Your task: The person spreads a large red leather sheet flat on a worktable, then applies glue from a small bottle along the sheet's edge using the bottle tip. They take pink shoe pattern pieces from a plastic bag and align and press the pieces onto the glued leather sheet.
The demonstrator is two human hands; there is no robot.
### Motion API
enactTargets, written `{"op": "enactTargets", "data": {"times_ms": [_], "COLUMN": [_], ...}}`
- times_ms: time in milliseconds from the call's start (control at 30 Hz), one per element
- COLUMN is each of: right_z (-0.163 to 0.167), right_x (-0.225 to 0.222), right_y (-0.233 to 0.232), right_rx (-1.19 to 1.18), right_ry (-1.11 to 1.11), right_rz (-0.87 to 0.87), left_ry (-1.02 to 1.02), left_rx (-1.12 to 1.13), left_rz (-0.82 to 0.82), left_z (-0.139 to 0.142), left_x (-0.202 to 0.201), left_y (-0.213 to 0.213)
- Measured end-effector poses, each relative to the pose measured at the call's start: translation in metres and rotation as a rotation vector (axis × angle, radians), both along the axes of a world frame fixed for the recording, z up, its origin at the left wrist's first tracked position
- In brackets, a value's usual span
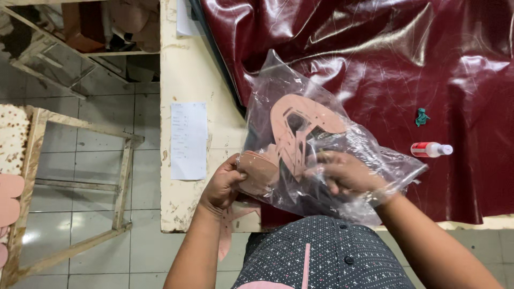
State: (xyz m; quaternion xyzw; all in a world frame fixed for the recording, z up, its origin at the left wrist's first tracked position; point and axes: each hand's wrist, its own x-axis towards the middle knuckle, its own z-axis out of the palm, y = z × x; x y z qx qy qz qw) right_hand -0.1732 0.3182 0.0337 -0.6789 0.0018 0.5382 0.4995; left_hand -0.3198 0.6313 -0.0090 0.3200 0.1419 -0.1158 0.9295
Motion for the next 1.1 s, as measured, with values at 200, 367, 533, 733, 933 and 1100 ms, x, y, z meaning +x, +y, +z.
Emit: {"op": "enactTargets", "data": {"times_ms": [200, 367, 533, 733, 933, 1100], "right_z": [-0.014, -0.015, 0.005, -0.017, -0.055, -0.044], "right_x": [-0.019, -0.024, -0.015, -0.013, -0.015, -0.021], "right_y": [0.049, 0.060, 0.058, 0.039, 0.026, 0.034], "right_rx": [-0.048, -0.130, -0.409, -0.278, -0.458, -0.517], "right_ry": [-0.484, -0.851, -0.512, -0.320, -0.963, -0.607], "right_rz": [-0.065, 0.067, -0.059, -0.117, 0.602, -0.065], "left_ry": [0.046, -0.008, 0.004, 0.032, 0.026, 0.031], "left_rx": [0.041, -0.083, -0.030, -0.087, 0.093, 0.561], "left_rz": [-0.030, -0.064, 0.003, 0.005, -0.091, 0.112], "left_z": [0.001, 0.011, 0.015, 0.017, 0.021, 0.025], "left_x": [0.004, 0.008, 0.012, 0.015, 0.019, 0.020], "left_y": [-0.009, -0.020, -0.021, -0.024, -0.034, -0.051]}}
